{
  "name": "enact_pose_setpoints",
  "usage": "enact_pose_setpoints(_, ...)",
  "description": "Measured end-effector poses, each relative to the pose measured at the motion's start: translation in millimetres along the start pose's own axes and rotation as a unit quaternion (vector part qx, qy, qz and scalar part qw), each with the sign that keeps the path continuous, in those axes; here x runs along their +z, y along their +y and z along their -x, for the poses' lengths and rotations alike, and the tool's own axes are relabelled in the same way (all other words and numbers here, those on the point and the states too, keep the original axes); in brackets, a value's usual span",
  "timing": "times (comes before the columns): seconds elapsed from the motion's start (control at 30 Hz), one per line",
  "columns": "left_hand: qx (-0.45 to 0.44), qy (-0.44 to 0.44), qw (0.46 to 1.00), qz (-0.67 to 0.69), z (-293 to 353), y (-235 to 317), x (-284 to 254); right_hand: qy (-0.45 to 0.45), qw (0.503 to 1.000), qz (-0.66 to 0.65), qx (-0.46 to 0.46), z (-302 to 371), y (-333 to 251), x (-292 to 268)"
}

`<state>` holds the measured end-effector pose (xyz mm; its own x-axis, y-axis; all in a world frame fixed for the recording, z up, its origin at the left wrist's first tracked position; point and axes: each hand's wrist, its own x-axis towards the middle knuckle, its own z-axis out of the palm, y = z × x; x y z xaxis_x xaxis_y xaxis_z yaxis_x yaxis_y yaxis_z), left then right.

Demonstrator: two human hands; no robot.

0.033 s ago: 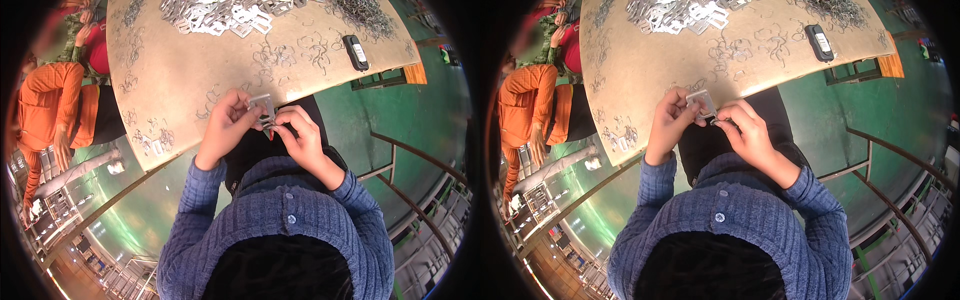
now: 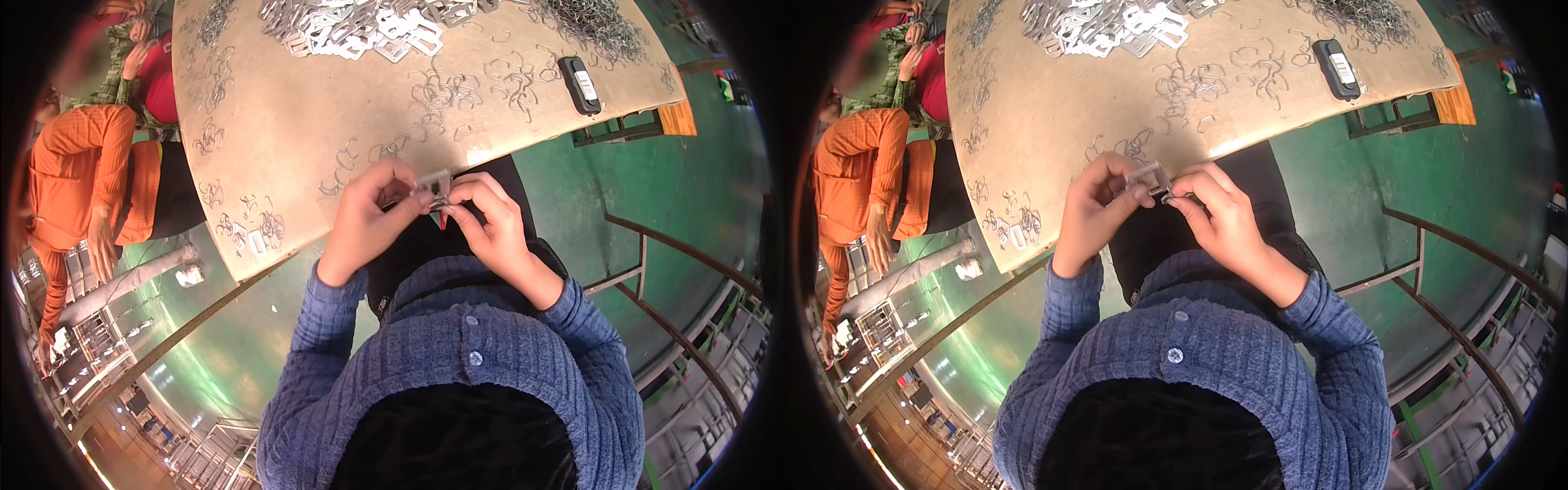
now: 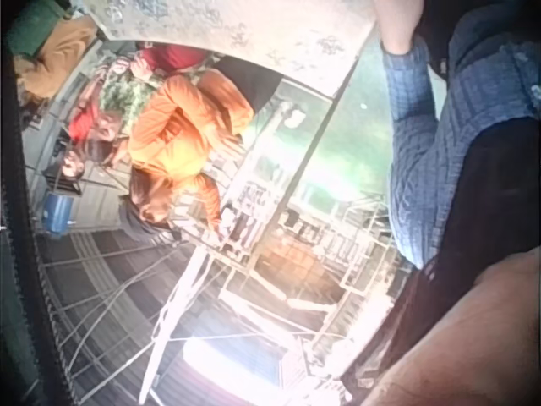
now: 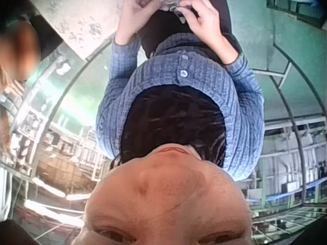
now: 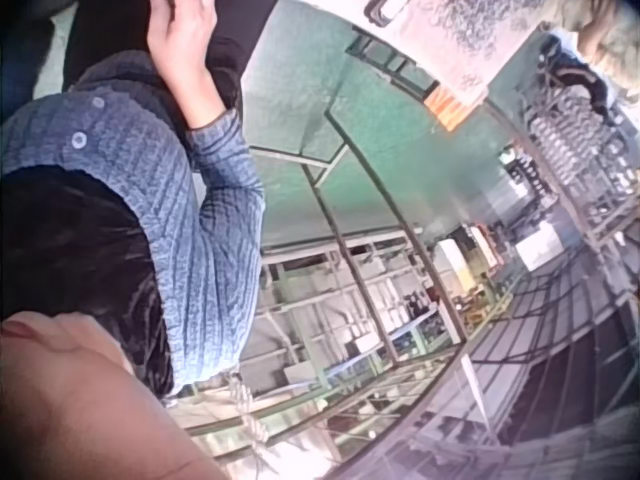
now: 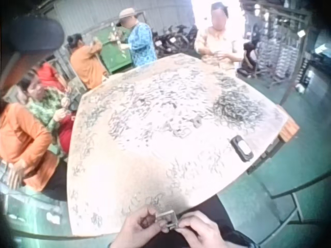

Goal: The person picks up small metal pieces from a table and links them together to form a chain. After connecting a segment, the person hangs the assembled chain on a metal rack.

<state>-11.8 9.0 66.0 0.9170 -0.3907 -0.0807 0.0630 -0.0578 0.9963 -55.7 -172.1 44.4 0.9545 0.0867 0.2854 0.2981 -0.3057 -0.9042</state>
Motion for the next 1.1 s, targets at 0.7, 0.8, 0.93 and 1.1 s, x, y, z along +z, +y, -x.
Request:
enact_pose_setpoints(0.7,0.026,0.051,0.998,-0.033,36,-34,7,-0.06,0.915,0.378,0.125,-120,130,-25)
enact_pose_setpoints(0.8,0.033,0.04,0.997,-0.058,35,-34,7,-0.016,0.933,0.347,0.091,-113,139,-27)
enact_pose_setpoints(0.93,0.003,0.004,0.998,-0.064,34,-32,8,-0.022,0.958,0.102,0.265,-108,119,-40)
enact_pose_setpoints(1.1,-0.014,0.012,0.999,-0.029,32,-34,11,0.027,0.907,-0.256,0.333,-85,101,-44)
